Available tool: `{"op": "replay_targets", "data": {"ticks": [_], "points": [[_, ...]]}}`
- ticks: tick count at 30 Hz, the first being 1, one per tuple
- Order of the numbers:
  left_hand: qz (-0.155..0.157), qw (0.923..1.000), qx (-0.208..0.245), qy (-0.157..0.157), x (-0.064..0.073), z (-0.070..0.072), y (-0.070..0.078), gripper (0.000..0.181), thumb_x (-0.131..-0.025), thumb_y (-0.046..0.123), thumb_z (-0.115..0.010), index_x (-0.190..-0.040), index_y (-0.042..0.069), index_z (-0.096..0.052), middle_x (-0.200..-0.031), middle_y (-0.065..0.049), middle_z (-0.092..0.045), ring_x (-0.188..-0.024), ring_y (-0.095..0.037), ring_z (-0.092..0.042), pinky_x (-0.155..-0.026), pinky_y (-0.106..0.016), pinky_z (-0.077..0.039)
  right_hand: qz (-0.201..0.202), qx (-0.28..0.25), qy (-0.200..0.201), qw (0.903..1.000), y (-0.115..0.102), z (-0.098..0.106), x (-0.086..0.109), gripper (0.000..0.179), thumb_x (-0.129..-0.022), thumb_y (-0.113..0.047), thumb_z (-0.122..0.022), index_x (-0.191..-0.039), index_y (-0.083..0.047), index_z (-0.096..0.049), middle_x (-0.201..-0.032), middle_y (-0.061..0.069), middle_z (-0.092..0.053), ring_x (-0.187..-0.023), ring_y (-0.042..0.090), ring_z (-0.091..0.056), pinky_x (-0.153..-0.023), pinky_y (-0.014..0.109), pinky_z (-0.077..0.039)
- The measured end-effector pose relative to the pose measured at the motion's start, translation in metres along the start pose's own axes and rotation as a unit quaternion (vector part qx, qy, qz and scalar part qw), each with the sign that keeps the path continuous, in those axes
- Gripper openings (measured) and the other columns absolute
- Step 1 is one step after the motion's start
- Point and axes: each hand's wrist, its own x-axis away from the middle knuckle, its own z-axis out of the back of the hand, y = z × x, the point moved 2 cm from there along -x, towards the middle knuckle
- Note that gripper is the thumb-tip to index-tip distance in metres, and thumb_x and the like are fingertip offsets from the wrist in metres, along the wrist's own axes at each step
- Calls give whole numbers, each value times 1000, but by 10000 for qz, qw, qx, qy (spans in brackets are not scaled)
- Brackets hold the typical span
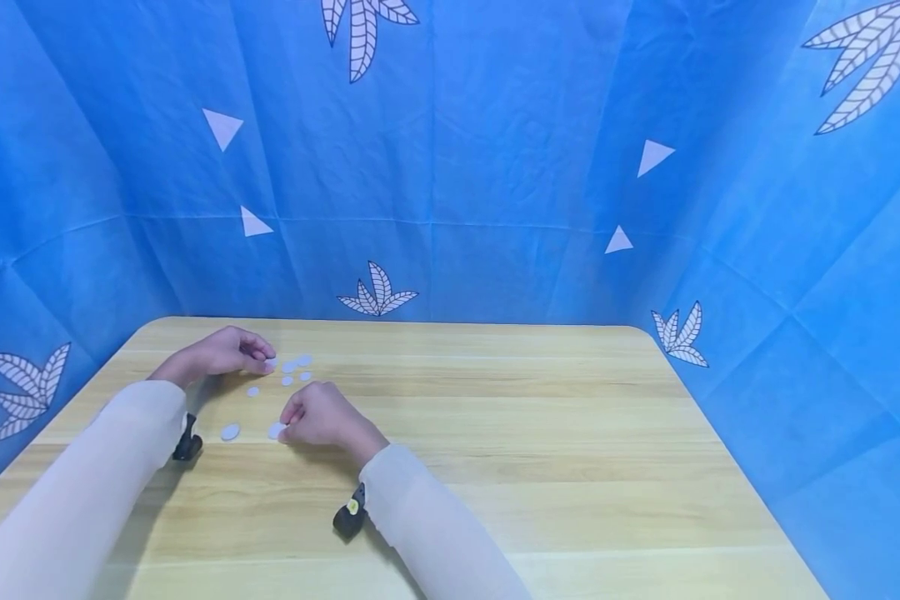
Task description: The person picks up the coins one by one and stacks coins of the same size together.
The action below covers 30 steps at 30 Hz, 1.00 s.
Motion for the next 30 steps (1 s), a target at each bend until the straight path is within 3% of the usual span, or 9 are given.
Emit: {"op": "replay_targets", "data": {"ticks": [9,17,30], "points": [[-42,9999,-7,-164,3,1,8,44,-82,32,-74,-112,4,-59,-107,-12,-59,-99,-27,-49,-85,-39,-41,36,-55,6,10000,-2,2,1,13,-76,-17,-80,-85,-14,-72,-69,-14,-62,-66,0,-57,-63,14,-46],[-262,9996,22,-78,1,1,6,37,-82,28,-75,-107,5,-62,-104,-10,-62,-95,-27,-52,-82,-37,-42,34,-55,-10,10000,-1,0,-1,12,-75,-18,-80,-84,-14,-72,-68,-14,-62,-66,-1,-57,-63,13,-46],[-434,9966,681,186,9,5,8,29,-88,23,-67,-112,9,-65,-110,-10,-62,-100,-27,-54,-87,-40,-42,-37,-137,-15,9999,-2,2,2,13,-75,-17,-80,-85,-13,-72,-70,-13,-62,-67,1,-57,-63,15,-46]]}}
